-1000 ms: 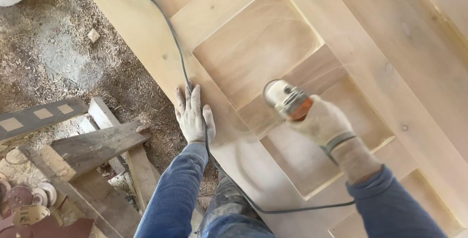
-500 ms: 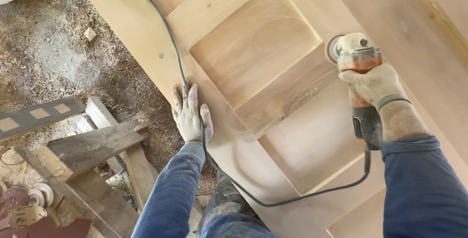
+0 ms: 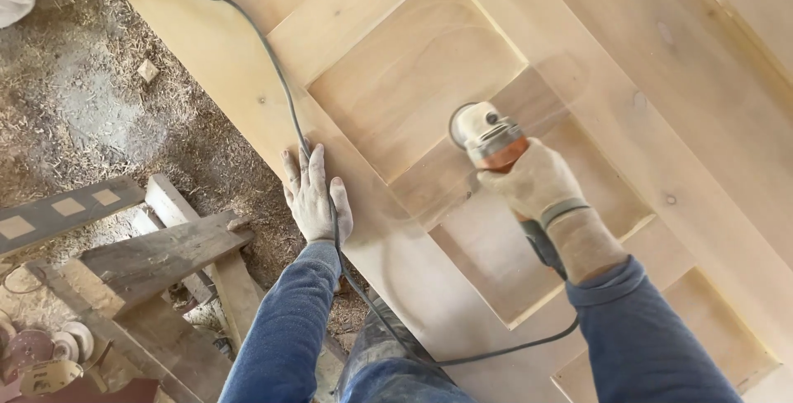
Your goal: Sanding the recessed panels of a wooden door using a power sander.
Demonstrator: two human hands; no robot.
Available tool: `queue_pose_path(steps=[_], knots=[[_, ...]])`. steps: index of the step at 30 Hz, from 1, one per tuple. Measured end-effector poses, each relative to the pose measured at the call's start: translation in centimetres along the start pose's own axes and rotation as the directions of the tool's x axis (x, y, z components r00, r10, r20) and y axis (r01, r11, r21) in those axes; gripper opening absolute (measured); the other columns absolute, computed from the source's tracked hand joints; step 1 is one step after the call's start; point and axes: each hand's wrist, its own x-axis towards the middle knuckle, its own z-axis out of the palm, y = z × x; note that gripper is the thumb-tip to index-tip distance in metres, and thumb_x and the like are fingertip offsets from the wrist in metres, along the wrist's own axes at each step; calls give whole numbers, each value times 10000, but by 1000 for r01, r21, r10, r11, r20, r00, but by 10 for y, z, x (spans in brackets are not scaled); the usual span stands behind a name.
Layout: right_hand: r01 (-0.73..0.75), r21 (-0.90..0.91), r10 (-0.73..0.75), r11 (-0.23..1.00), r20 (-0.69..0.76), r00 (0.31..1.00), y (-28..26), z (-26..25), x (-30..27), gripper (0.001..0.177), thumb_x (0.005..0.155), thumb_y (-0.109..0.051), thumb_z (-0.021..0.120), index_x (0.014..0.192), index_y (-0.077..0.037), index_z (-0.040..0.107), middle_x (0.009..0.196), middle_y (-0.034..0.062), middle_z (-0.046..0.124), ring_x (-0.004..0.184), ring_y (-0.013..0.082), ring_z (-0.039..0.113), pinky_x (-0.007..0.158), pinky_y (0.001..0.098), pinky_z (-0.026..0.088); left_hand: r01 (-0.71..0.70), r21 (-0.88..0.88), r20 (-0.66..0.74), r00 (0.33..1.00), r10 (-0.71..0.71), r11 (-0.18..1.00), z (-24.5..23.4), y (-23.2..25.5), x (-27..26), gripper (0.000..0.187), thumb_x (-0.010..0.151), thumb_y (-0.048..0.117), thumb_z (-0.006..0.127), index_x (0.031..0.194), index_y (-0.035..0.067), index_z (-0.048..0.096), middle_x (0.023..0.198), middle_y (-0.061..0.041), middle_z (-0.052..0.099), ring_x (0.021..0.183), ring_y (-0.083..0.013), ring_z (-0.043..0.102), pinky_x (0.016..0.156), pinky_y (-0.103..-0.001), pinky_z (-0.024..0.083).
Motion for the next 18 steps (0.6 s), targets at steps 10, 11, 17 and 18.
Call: queue_pose_path(steps=[10, 11, 17, 18], knots=[[157, -104, -153, 982, 42, 987, -21, 36, -32, 569, 722, -428, 849, 1028, 5, 642, 879, 206, 749, 863, 339, 749, 820, 418, 603, 9, 5, 10, 1000, -9, 1000, 3, -4, -1, 664, 932, 305, 453, 1578, 166, 384, 1701, -100, 286, 1602, -361, 101, 1211, -693, 172], [171, -109, -165, 979, 60, 984, -24, 38, -36, 556, 730, -418, 841, 1027, -1, 626, 873, 199, 746, 849, 332, 751, 809, 414, 607, 3, -7, -5, 1000, -3, 1000, 3, -4, -1, 650, 946, 299, 455, 1579, 167, 386, 1703, -92, 294, 1605, -359, 104, 1217, -693, 171], [260, -149, -228, 954, 204, 952, -29, 53, -58, 532, 755, -411, 804, 1044, -21, 586, 850, 161, 734, 794, 294, 761, 778, 386, 630, -2, -46, -15, 1000, 2, 999, -4, 3, -1, 669, 919, 262, 472, 1575, 154, 389, 1690, -86, 322, 1602, -372, 108, 1211, -688, 167], [304, -119, -276, 945, 207, 939, -27, 57, -61, 526, 716, -378, 826, 1022, -18, 594, 844, 161, 734, 794, 297, 756, 788, 390, 619, -4, -46, -19, 1000, 3, 999, -4, 3, -1, 668, 919, 259, 474, 1572, 150, 391, 1686, -91, 329, 1599, -372, 111, 1211, -685, 165]])
